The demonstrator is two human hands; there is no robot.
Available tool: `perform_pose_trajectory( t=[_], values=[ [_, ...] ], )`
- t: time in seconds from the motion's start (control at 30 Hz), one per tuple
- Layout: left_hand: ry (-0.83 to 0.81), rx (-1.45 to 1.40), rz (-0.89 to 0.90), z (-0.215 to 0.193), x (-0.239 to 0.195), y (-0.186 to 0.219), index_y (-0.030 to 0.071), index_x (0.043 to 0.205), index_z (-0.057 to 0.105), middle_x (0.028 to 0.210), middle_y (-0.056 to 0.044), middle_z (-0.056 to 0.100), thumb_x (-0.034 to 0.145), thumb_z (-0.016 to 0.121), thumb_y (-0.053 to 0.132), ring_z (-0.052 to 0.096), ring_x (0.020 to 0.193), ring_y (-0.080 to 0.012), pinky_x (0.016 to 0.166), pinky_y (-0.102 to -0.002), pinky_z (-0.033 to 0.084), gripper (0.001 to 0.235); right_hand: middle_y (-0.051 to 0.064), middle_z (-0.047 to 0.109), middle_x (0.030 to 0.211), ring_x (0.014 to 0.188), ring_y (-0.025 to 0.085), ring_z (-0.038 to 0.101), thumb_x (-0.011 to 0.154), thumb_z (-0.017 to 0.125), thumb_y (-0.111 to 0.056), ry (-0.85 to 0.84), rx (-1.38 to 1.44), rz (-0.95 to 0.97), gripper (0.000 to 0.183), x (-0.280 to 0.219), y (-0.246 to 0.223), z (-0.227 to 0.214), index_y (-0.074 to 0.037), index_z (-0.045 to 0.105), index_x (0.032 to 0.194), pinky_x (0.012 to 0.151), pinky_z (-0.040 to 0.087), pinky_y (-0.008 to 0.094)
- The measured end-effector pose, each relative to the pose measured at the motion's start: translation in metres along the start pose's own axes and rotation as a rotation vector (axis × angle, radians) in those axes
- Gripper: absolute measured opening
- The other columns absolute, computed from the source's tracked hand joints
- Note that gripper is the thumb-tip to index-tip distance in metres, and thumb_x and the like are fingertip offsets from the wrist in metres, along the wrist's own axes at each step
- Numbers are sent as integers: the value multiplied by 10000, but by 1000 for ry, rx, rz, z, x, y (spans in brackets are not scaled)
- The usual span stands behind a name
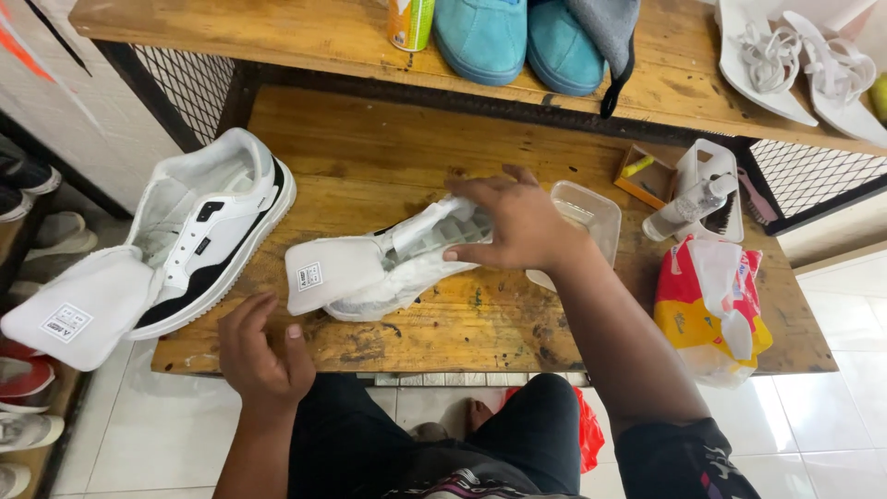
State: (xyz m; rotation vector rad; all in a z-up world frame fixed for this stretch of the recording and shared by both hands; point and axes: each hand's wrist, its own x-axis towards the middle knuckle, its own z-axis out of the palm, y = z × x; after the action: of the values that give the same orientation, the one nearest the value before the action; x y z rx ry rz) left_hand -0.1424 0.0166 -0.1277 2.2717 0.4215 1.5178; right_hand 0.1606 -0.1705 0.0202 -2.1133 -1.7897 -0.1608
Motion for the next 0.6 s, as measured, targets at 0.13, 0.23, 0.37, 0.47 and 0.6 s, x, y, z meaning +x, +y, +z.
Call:
perform_pose_trajectory(
  t=[0.13,0.23,0.37,0.47,0.6],
  values=[
    [2,1,3,0,0,2,-20,1231,557,1218,-194,586,1024,527,178,610,1052,-397,929,-498,456,289,144,730,1229,1138,366,698,758,786,-694,74,8,-18,881,-6,1,0,-130,591,1406,1124,343,656],
    [6,-5,-1,1,2,4,-19,1224,558,1196,-193,585,1035,516,192,613,1026,-400,912,-493,458,286,245,708,1237,1102,457,693,799,784,-603,77,51,-33,861,-19,-4,-7,-51,555,1419,1103,323,735],
    [20,52,-10,1,1,7,-51,1233,599,1209,-208,644,1045,525,157,639,1089,-388,946,-473,491,290,171,698,1253,1040,326,714,958,694,-345,521,112,-91,501,-63,-8,-21,-18,632,1332,978,505,510],
    [19,99,-7,2,2,9,-85,1177,623,1184,-234,691,1027,538,105,658,1110,-410,959,-490,520,257,198,709,1036,850,259,702,1056,592,-116,775,-45,16,214,-117,-9,-22,60,673,1146,759,588,347],
    [8,182,-38,3,4,15,-31,954,586,1048,-182,720,827,523,-34,652,955,-424,890,-535,450,142,159,740,1021,730,226,613,1060,590,-11,844,-311,456,136,-188,1,-10,30,718,1082,684,492,335]
  ],
)
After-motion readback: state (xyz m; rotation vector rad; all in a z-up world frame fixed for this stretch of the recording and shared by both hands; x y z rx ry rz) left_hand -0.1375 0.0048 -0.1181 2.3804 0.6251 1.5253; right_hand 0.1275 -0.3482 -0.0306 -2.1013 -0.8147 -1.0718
